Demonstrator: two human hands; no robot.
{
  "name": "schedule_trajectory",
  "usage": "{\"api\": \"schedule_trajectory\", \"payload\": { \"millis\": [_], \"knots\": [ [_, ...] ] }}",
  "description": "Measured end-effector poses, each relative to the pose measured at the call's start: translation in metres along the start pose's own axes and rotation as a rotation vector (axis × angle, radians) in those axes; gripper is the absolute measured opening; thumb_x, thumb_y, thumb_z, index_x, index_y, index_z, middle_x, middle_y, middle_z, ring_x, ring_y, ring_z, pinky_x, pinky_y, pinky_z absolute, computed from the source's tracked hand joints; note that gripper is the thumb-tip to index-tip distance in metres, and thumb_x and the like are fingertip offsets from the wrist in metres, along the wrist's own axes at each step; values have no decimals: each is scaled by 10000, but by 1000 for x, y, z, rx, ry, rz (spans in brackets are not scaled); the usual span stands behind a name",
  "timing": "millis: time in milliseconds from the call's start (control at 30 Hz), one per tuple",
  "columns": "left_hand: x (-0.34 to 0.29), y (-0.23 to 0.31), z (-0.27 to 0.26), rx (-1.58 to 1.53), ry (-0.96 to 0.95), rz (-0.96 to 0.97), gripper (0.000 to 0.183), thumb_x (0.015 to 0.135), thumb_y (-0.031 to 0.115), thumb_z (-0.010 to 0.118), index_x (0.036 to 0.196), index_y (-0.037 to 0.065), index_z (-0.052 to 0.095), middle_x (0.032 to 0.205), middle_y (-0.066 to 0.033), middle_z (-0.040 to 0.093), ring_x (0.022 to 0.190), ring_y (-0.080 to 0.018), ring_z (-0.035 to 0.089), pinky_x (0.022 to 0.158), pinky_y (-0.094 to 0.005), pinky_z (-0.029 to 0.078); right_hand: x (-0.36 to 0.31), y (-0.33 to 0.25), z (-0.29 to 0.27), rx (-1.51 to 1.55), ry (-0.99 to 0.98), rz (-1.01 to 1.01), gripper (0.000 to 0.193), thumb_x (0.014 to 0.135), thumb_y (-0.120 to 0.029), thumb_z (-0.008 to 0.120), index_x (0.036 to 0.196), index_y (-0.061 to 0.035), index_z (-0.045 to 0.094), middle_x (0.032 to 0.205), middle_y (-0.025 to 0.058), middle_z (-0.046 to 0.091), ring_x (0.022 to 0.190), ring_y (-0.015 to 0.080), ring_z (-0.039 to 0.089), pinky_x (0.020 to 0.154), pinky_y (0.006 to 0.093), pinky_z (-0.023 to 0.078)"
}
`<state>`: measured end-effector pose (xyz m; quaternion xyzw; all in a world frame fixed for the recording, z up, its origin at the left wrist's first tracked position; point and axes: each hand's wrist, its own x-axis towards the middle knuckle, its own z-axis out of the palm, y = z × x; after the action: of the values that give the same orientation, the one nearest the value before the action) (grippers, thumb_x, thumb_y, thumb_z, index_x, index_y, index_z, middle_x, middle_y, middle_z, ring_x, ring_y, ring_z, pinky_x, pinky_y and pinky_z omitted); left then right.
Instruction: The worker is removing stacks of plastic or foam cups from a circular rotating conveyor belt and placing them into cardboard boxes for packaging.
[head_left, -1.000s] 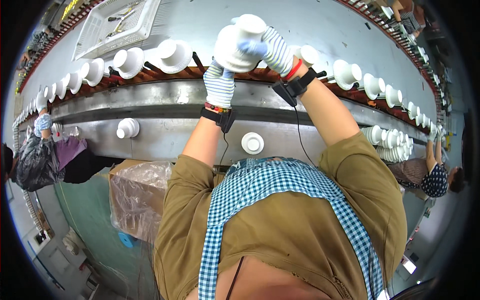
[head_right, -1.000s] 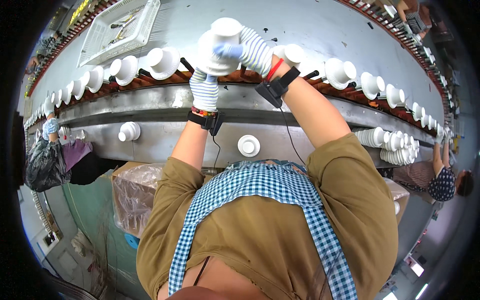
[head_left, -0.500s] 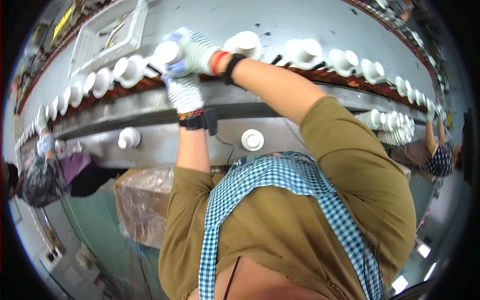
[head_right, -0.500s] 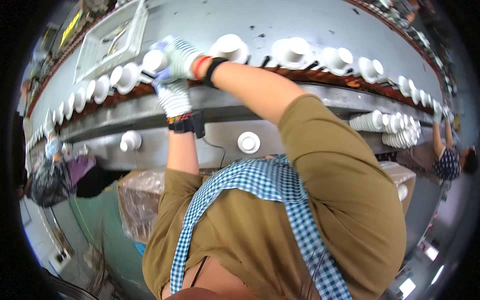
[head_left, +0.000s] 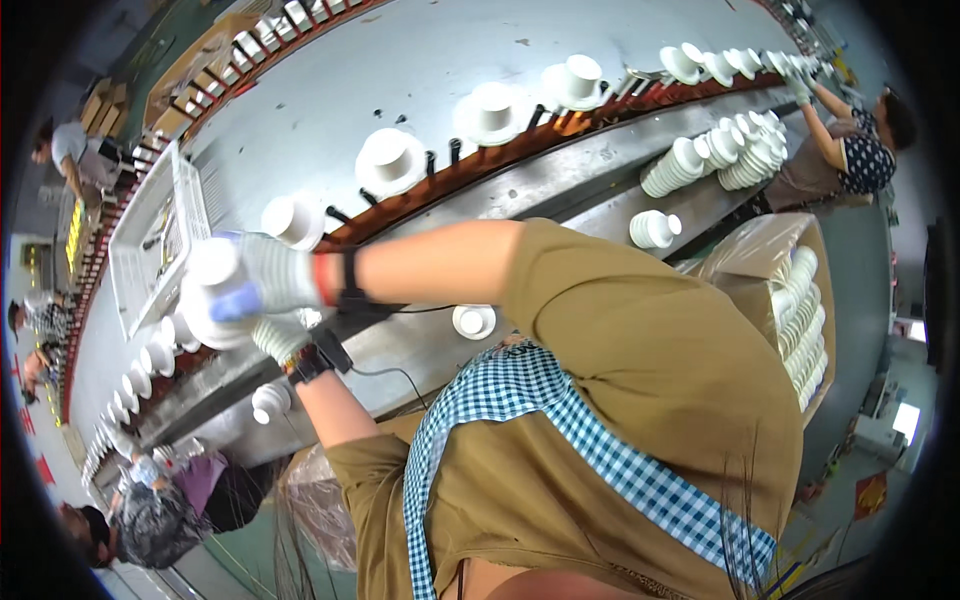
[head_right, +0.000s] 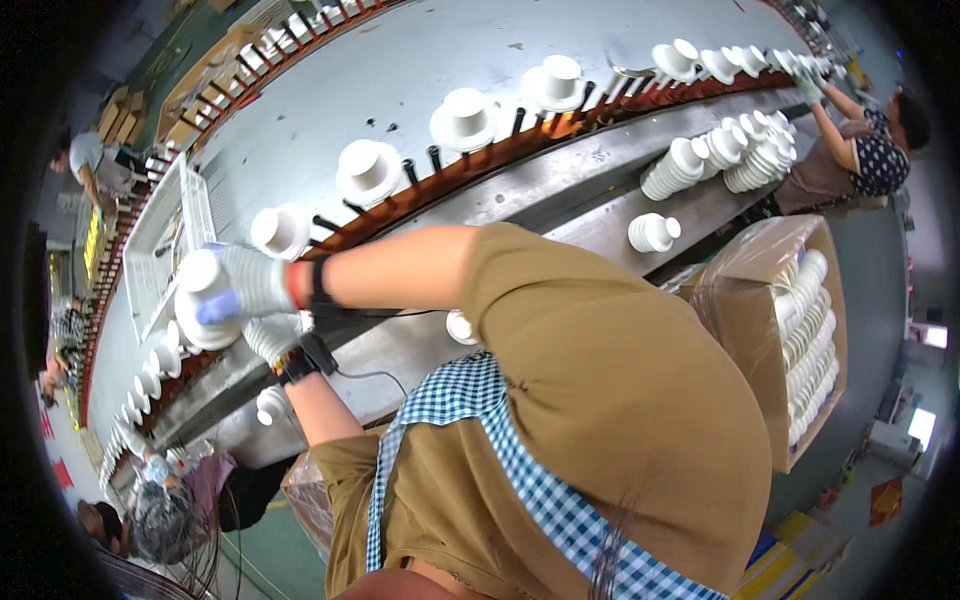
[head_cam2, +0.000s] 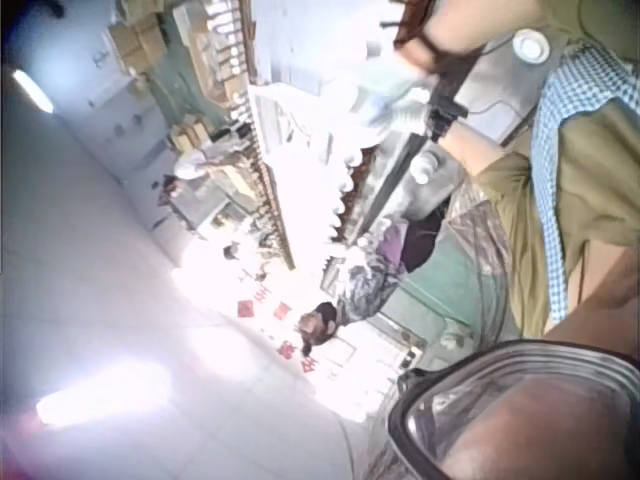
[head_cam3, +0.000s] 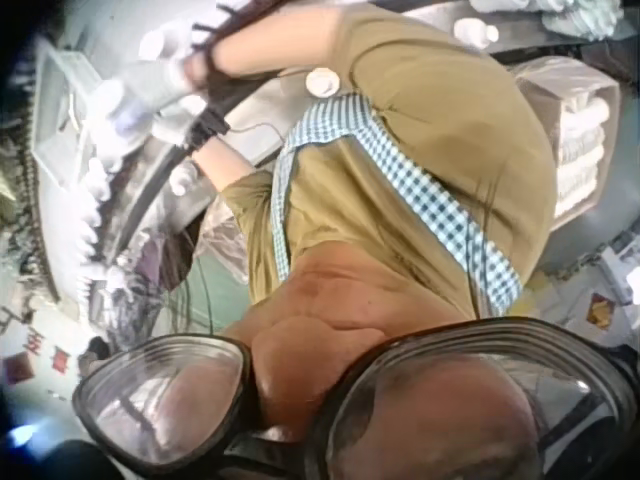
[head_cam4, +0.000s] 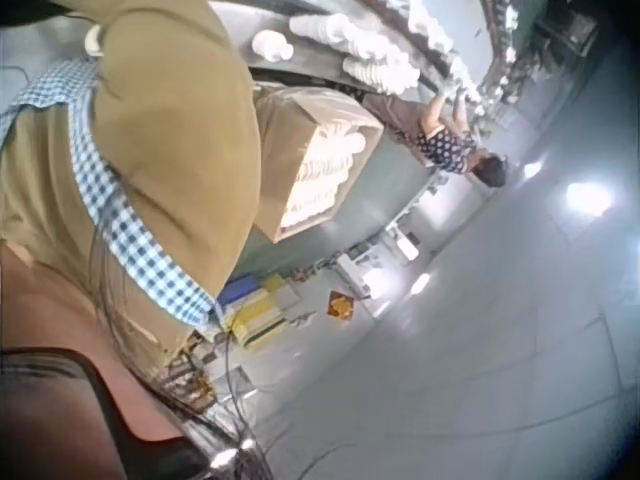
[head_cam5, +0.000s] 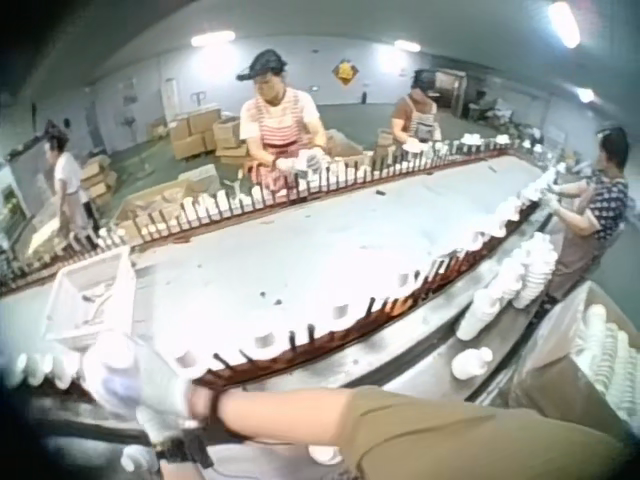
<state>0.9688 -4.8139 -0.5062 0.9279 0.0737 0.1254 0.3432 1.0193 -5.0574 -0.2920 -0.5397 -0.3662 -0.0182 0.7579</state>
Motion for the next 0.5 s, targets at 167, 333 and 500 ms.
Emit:
{"api": "schedule_trajectory", "payload": {
  "millis": [167, 333, 500],
  "knots": [
    [-46, 208, 47, -1035, 497, -255, 244, 1012, 230, 548, 1198, 73, 531, 920, -55, 563, 698, -151, 516, 614, -260, 462, -148, -72, -226, 565, 420, 276, 424, 1024, -294, 488, 1363, -40, 498, 1144, 82, 652, 996, 187, 655, 865, 327, 555],
    [-89, 369, 143, -1056, -320, 44, 263, 1023, 162, 564, 1236, 13, 604, 1048, -115, 690, 890, -199, 690, 768, -332, 575, -186, -187, -419, -331, 884, -22, 393, 958, -383, 644, 1155, -44, 650, 1086, 70, 700, 991, 167, 685, 856, 317, 563],
    [-64, 497, 292, -885, -714, 314, 536, 909, 70, 617, 1424, 45, 472, 1430, -205, 496, 1339, -310, 491, 1092, -384, 430, -198, -167, -566, -207, 703, 447, 342, 909, -377, 718, 1105, -97, 711, 1036, 43, 712, 898, 126, 671, 801, 275, 529]
  ]
}}
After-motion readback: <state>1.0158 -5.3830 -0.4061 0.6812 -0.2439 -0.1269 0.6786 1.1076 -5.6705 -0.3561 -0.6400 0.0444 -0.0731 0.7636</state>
